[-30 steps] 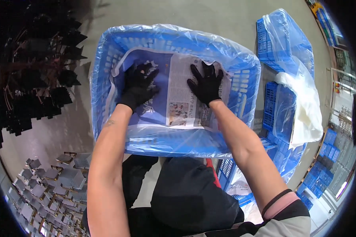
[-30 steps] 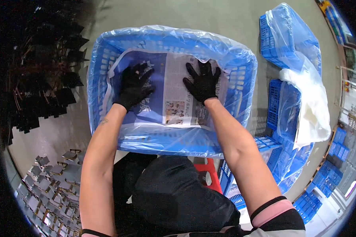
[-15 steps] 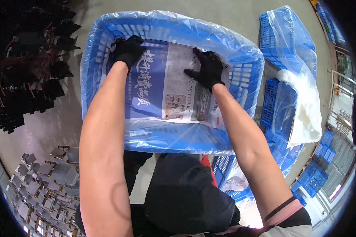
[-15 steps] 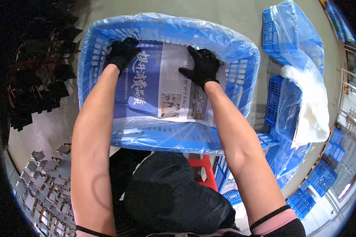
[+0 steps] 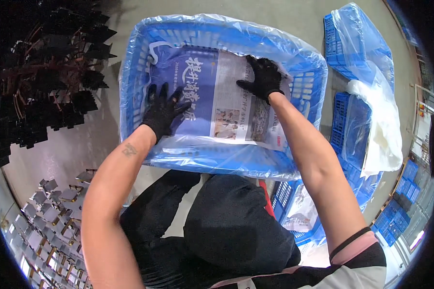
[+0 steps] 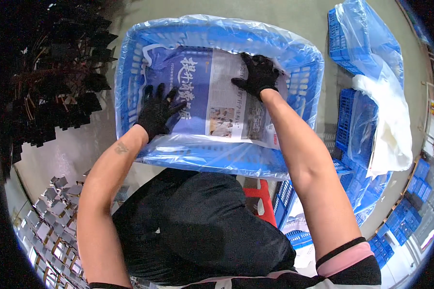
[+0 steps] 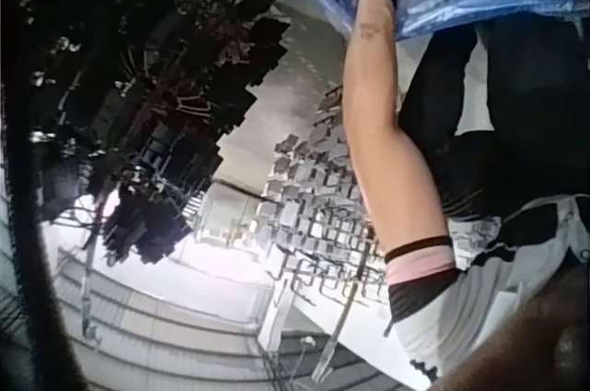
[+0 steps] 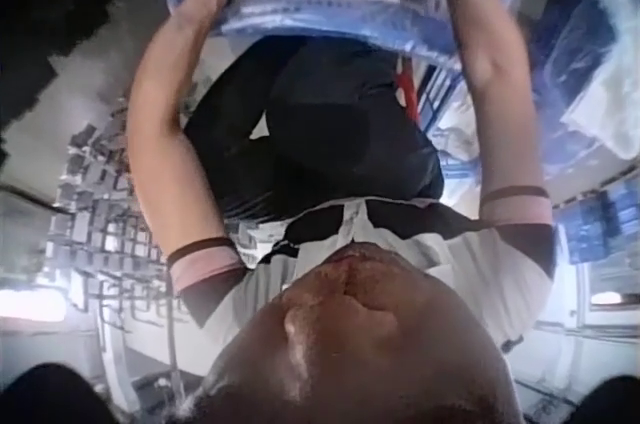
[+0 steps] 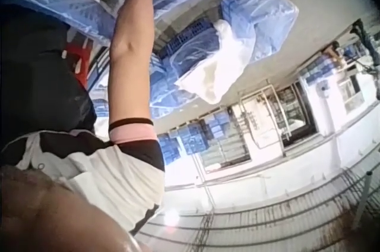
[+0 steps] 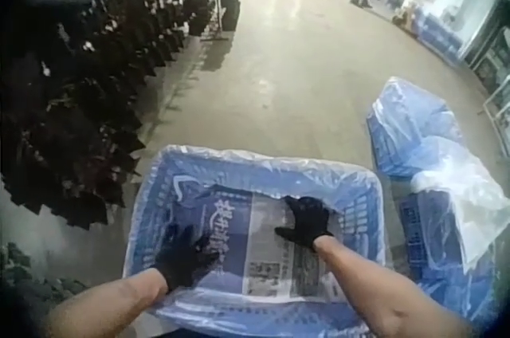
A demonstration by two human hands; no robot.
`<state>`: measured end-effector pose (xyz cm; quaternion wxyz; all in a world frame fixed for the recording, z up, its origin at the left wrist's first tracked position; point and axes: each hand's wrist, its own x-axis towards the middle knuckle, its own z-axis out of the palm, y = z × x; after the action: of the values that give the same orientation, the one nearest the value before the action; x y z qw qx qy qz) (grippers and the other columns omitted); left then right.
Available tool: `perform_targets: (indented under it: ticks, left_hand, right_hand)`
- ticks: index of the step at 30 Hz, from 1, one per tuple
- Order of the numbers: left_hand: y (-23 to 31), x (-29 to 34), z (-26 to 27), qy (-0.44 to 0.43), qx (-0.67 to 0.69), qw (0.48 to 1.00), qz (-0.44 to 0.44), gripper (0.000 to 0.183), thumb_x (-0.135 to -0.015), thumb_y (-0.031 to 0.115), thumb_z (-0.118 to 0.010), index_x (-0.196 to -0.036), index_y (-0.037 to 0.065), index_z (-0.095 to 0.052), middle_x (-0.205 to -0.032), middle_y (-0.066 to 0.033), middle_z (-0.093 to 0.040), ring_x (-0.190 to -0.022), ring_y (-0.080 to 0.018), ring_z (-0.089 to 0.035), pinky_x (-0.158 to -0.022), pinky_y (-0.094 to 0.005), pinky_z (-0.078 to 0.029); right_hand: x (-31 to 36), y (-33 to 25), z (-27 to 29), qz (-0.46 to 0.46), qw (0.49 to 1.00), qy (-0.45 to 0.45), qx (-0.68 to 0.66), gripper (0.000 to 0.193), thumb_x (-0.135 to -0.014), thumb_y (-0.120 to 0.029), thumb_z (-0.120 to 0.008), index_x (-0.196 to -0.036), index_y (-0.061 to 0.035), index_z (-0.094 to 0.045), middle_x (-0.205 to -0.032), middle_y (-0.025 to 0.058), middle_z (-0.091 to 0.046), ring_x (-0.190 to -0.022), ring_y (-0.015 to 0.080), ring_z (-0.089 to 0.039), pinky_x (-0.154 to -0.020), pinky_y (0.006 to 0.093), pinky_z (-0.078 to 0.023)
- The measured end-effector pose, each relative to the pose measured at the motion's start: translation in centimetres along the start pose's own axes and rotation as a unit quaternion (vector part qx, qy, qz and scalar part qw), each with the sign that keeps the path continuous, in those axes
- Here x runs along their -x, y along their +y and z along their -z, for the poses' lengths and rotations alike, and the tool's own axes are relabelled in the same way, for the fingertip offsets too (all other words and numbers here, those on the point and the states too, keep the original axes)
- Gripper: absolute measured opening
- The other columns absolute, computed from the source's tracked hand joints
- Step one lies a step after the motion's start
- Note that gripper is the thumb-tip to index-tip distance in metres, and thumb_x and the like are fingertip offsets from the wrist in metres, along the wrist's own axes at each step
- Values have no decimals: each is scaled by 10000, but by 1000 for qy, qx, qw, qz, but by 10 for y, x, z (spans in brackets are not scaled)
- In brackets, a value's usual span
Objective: Picking metal heat sink components from a storage rack and arranging them into a blue plastic crate before covering it with a sheet.
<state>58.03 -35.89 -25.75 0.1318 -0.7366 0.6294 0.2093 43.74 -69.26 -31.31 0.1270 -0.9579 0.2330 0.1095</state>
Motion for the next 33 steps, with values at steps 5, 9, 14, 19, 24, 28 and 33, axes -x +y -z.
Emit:
perform_targets:
  ticks: [5, 9, 14, 19, 24, 28, 33]
  left_hand:
    - [2, -4, -25, 36, -20, 999, 27, 896, -666, 365, -792, -1478, 372, -413, -1617, -130, -238, -1455, -512, -160, -1113, -737, -108]
    - [4, -23, 6, -67, 12, 997, 24, 682, -876, 283, -599, -1498, 422, -357, -1652, -73, -162, -1483, -482, -110, -1123, -734, -81]
    - [-4, -5, -28, -44, -2, 998, 34, 593, -925, 242, -532, -1481, 394, -395, -1640, -109, -179, -1457, -515, -165, -1123, -722, -128]
    - [8, -11, -30, -18, -33, 998, 51, 552, -973, 136, -396, -1460, 394, -433, -1634, -116, -194, -1449, -514, -193, -1128, -697, -177]
    - [8, -26, -17, -41, -34, 998, 41, 584, -966, 187, -443, -1517, 349, -338, -1635, -166, -159, -1435, -495, -250, -1120, -694, -190]
    - [-9, -66, 14, -1, 213, 960, 182, 619, -885, 202, -545, -1487, 214, -405, -1585, -209, -264, -1390, -516, -317, -1140, -638, -226]
    - [-75, -106, 3, 120, 173, 930, 300, 678, -790, 291, -652, -1409, 76, -481, -1464, -299, -396, -1377, -444, -367, -1154, -467, -310]
  right_hand:
    - [2, 1, 5, 10, 1000, -9, -12, 974, -702, -675, -697, -1521, -286, -343, -1528, 197, -365, -1415, 414, -311, -1120, 621, -263]
    - [14, 12, 15, 23, 999, 19, 35, 916, -722, -592, -740, -1500, -256, -392, -1454, 214, -457, -1338, 415, -424, -1092, 585, -338]
    - [64, -36, 63, 50, 979, -104, 167, 852, -759, -461, -741, -1510, -298, -371, -1493, 261, -380, -1334, 477, -403, -1057, 694, -294]
    - [139, -15, 11, 89, 930, -257, 249, 659, -932, -249, -493, -1546, -349, -274, -1556, 345, -187, -1290, 653, -327, -1024, 800, -194]
    - [161, 12, -42, 55, 963, -143, 223, 599, -990, -224, -363, -1558, -359, -230, -1577, 348, -120, -1294, 703, -266, -1038, 801, -152]
    - [155, 6, -21, 56, 951, -208, 220, 582, -1009, -215, -319, -1563, -359, -213, -1580, 351, -105, -1329, 695, -226, -1047, 798, -128]
    - [144, -18, 4, 59, 937, -273, 208, 573, -1016, -215, -302, -1564, -356, -206, -1579, 351, -108, -1349, 668, -236, -1061, 787, -122]
